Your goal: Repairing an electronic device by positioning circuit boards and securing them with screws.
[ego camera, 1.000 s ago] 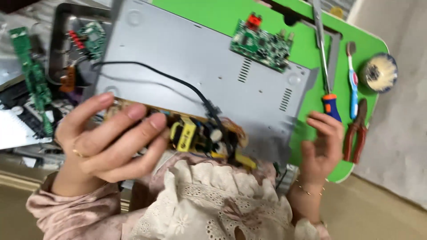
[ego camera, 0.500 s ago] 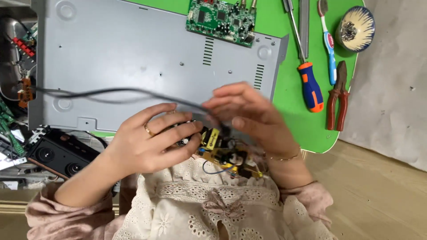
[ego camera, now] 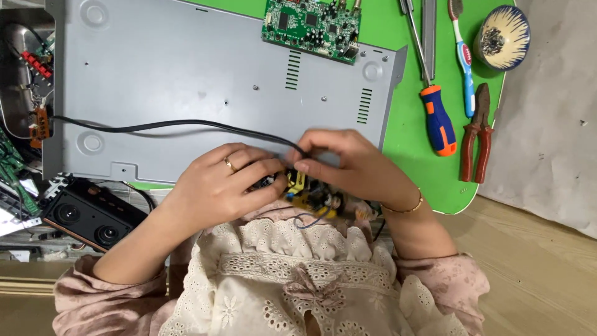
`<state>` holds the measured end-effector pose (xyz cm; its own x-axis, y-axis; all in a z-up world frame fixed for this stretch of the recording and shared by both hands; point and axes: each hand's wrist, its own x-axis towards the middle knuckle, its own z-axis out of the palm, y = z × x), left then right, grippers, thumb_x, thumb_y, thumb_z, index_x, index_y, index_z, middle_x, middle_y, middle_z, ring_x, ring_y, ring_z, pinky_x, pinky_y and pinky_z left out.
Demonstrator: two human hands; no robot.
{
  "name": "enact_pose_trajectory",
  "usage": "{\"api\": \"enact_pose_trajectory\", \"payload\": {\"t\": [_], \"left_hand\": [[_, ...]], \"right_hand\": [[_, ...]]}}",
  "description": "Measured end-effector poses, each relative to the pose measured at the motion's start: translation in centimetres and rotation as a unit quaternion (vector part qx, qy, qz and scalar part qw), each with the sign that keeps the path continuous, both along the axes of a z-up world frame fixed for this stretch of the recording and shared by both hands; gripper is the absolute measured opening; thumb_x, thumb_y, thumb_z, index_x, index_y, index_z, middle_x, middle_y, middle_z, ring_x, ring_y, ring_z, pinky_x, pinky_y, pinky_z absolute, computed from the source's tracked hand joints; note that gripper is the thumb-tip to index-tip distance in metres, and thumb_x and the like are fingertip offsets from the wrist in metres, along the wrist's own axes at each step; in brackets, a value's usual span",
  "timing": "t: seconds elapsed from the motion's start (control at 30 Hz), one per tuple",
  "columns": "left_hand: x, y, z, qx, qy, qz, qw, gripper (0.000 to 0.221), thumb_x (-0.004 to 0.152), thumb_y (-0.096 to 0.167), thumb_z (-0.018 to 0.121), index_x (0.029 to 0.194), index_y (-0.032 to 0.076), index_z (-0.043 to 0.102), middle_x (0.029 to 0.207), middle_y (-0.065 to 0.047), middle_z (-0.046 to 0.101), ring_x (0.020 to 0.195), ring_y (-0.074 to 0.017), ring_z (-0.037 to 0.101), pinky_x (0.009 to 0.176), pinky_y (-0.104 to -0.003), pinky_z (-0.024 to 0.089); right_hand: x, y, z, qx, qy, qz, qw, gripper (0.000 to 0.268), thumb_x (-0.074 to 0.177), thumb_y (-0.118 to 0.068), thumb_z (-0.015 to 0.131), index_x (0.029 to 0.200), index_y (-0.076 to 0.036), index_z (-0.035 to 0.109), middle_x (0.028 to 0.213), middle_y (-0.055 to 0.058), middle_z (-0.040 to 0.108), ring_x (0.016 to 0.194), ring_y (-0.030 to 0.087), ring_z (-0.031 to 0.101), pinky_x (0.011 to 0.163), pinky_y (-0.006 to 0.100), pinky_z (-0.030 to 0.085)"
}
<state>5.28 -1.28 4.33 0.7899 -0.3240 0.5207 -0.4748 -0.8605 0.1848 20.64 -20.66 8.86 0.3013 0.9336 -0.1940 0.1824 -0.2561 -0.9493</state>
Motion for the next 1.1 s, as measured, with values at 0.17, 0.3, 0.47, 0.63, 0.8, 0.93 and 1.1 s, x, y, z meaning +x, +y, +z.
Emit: {"api": "enact_pose_trajectory", "payload": {"t": [0.17, 0.3, 0.47, 0.63, 0.8, 0.93, 1.1], "left_hand": [[0.1, 0.3, -2.5, 0.041, 0.068, 0.059, 0.995, 0.017, 0.088, 0.015, 0.076, 0.105, 0.016, 0.071, 0.103, 0.003, 0.072, 0.084, -0.0101, 0.065, 0.071, -0.025, 0.055], [0.2, 1.8, -2.7, -0.054, 0.081, 0.152, 0.984, 0.016, 0.095, 0.020, 0.078, 0.108, 0.013, 0.072, 0.100, 0.001, 0.070, 0.073, -0.0099, 0.060, 0.058, -0.023, 0.046], [-0.2, 2.7, -0.1, -0.169, 0.063, 0.207, 0.962, 0.018, 0.090, 0.009, 0.080, 0.106, 0.002, 0.074, 0.103, -0.007, 0.070, 0.073, -0.0202, 0.058, 0.064, -0.032, 0.044], [-0.8, 3.5, 1.3, -0.282, 0.104, 0.135, 0.944, 0.019, 0.084, 0.006, 0.082, 0.099, -0.002, 0.074, 0.096, -0.011, 0.071, 0.067, -0.0192, 0.056, 0.063, -0.030, 0.044], [-0.2, 4.1, 1.5, -0.222, 0.135, 0.040, 0.965, 0.015, 0.089, 0.015, 0.073, 0.101, 0.007, 0.076, 0.102, -0.003, 0.073, 0.066, -0.0130, 0.057, 0.059, -0.026, 0.044], [0.9, 3.7, 1.7, -0.148, 0.135, 0.007, 0.980, 0.016, 0.085, 0.015, 0.074, 0.100, 0.009, 0.075, 0.109, 0.000, 0.071, 0.059, -0.0107, 0.052, 0.056, -0.024, 0.046], [1.4, 2.6, 0.6, -0.188, 0.090, 0.141, 0.968, 0.082, 0.088, 0.036, 0.089, 0.155, 0.013, 0.047, 0.130, -0.017, 0.059, 0.102, -0.0241, 0.061, 0.081, -0.034, 0.054]], "right_hand": [[-1.7, 0.1, 3.9, 0.063, -0.170, -0.027, 0.983, 0.010, 0.094, -0.013, 0.065, 0.099, -0.004, 0.066, 0.112, 0.008, 0.068, 0.093, 0.018, 0.063, 0.080, 0.030, 0.049], [-4.7, 0.3, 6.9, 0.166, -0.198, 0.147, 0.955, 0.004, 0.093, 0.000, 0.067, 0.096, -0.003, 0.066, 0.079, 0.005, 0.067, 0.060, 0.021, 0.058, 0.054, 0.035, 0.046], [-6.2, -1.2, 4.4, 0.150, -0.208, 0.245, 0.935, 0.013, 0.099, -0.008, 0.065, 0.112, -0.006, 0.064, 0.085, 0.006, 0.058, 0.064, 0.023, 0.055, 0.058, 0.036, 0.045], [-4.6, -4.5, -0.5, 0.045, -0.157, -0.073, 0.984, 0.005, 0.085, -0.006, 0.073, 0.089, -0.009, 0.073, 0.071, -0.001, 0.067, 0.054, 0.011, 0.048, 0.052, 0.025, 0.037], [-3.1, -6.5, -5.0, 0.257, 0.149, -0.184, 0.937, 0.048, 0.102, -0.027, 0.071, 0.146, -0.034, 0.054, 0.158, 0.019, 0.045, 0.140, 0.043, 0.056, 0.100, 0.043, 0.064], [-3.2, -4.7, -2.0, 0.116, 0.091, -0.177, 0.973, 0.077, 0.092, -0.066, 0.063, 0.135, -0.002, 0.058, 0.140, 0.013, 0.061, 0.131, 0.027, 0.061, 0.117, 0.042, 0.049], [-3.2, -4.9, -3.1, 0.158, 0.265, -0.227, 0.924, 0.070, 0.087, -0.037, 0.082, 0.134, 0.007, 0.056, 0.112, 0.017, 0.072, 0.097, 0.023, 0.073, 0.089, 0.034, 0.062]]}}
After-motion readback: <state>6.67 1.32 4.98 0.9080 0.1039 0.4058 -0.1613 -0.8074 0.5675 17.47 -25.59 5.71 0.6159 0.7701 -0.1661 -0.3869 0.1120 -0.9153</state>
